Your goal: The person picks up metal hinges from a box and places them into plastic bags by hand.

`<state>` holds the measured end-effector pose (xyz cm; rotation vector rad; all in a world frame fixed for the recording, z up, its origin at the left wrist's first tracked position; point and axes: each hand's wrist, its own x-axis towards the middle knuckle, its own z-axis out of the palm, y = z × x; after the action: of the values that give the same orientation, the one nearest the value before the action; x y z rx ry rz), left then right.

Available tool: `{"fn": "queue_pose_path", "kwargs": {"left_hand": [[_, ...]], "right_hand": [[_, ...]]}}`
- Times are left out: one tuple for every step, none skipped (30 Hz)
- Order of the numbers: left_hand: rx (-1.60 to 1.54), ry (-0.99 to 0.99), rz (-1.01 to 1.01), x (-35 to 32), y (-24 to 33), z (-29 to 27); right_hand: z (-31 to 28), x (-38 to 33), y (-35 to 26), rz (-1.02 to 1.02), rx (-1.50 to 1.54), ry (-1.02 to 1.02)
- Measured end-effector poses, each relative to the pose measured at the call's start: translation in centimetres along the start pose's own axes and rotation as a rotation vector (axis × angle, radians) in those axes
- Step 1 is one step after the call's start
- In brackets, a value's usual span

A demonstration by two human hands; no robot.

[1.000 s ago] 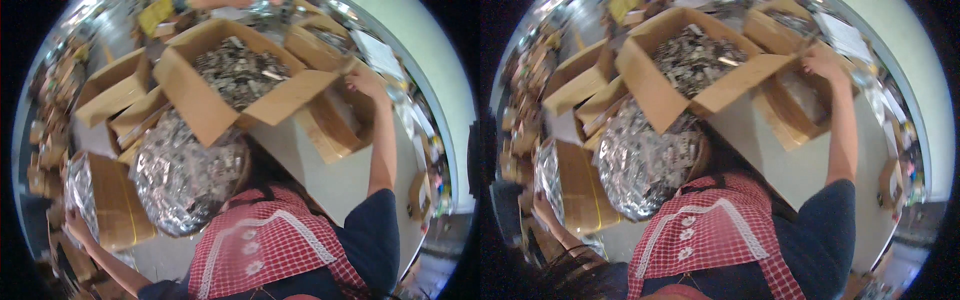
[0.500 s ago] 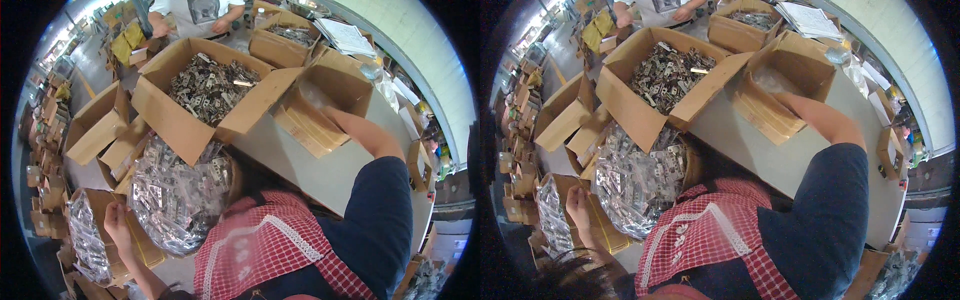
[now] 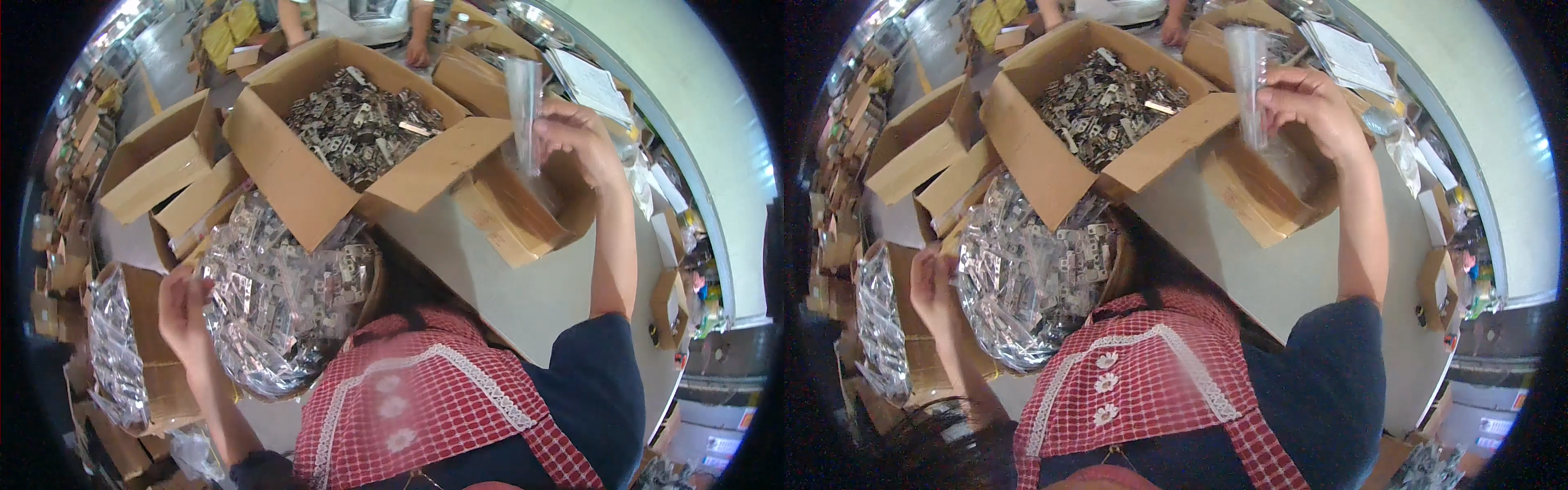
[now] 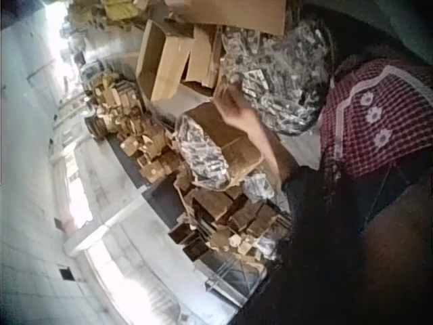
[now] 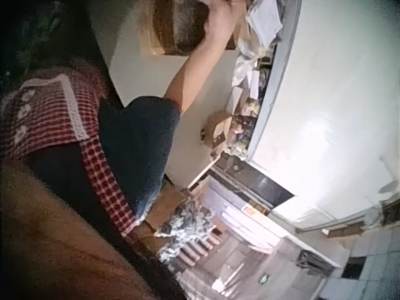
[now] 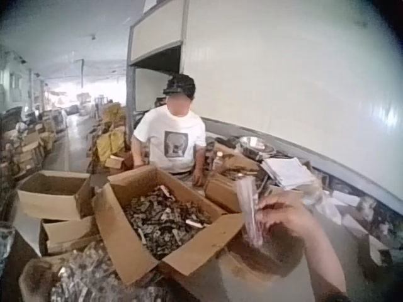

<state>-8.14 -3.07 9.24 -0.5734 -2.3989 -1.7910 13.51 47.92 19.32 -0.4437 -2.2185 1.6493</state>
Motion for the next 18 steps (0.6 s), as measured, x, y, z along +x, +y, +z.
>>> {"fn": "queue_pose_path", "kwargs": {"left_hand": [[0.013, -0.022, 0.028, 0.1, 0.6, 1.0], [-0.017, -0.069, 0.035, 0.3, 1.3, 2.8], [-0.034, -0.105, 0.042, 0.2, 2.6, 4.1], [-0.027, -0.137, 0.065, 0.0, 3.9, 5.4], [-0.016, -0.167, 0.079, -0.2, 4.8, 6.6], [-0.021, -0.217, 0.131, -0.5, 6.2, 7.2], [-0.029, -0.269, 0.181, -0.7, 7.2, 7.9], [-0.073, -0.278, 0.138, -0.9, 8.1, 8.5], [-0.118, -0.286, 0.096, -1.1, 8.8, 8.9], [-0.105, -0.295, 0.099, -1.3, 9.2, 9.0], [-0.107, -0.276, 0.085, -1.5, 9.5, 9.0], [-0.145, -0.286, 0.092, -1.7, 9.8, 9.0], [-0.184, -0.303, 0.103, -1.8, 10.1, 9.1], [-0.212, -0.318, 0.083, -1.8, 10.3, 9.1], [-0.216, -0.307, 0.074, -2.1, 10.5, 9.1], [-0.244, -0.308, 0.099, -2.4, 10.7, 8.9], [-0.272, -0.309, 0.125, -2.7, 10.9, 8.8], [-0.323, -0.269, 0.210, -3.0, 10.8, 9.1]], "right_hand": [[1.5, -0.2, -0.8, -0.027, -0.030, -0.062], [2.8, -1.0, -1.6, -0.033, -0.005, -0.071], [3.7, -1.2, -1.8, -0.054, 0.035, -0.120], [4.2, -1.4, -2.1, -0.052, 0.060, -0.162], [4.9, -1.4, -1.9, -0.045, 0.089, -0.210], [5.5, -1.6, -2.3, -0.018, 0.146, -0.238], [6.0, -1.8, -2.4, -0.016, 0.145, -0.260], [6.4, -1.8, -2.5, -0.003, 0.237, -0.233], [6.9, -1.8, -2.4, 0.013, 0.329, -0.206], [7.6, -2.2, -2.3, -0.017, 0.388, -0.105], [7.9, -2.1, -2.2, -0.012, 0.381, -0.127], [8.0, -2.0, -2.2, -0.005, 0.395, -0.153], [8.1, -2.0, -2.2, 0.001, 0.411, -0.170], [9.0, -2.5, -2.7, 0.063, 0.419, -0.113], [9.7, -2.2, -2.1, 0.029, 0.395, -0.099], [10.3, -2.2, -2.5, 0.078, 0.399, -0.141], [10.8, -2.4, -2.8, 0.128, 0.401, -0.181], [11.3, -2.6, -2.7, 0.178, 0.371, -0.173]]}}
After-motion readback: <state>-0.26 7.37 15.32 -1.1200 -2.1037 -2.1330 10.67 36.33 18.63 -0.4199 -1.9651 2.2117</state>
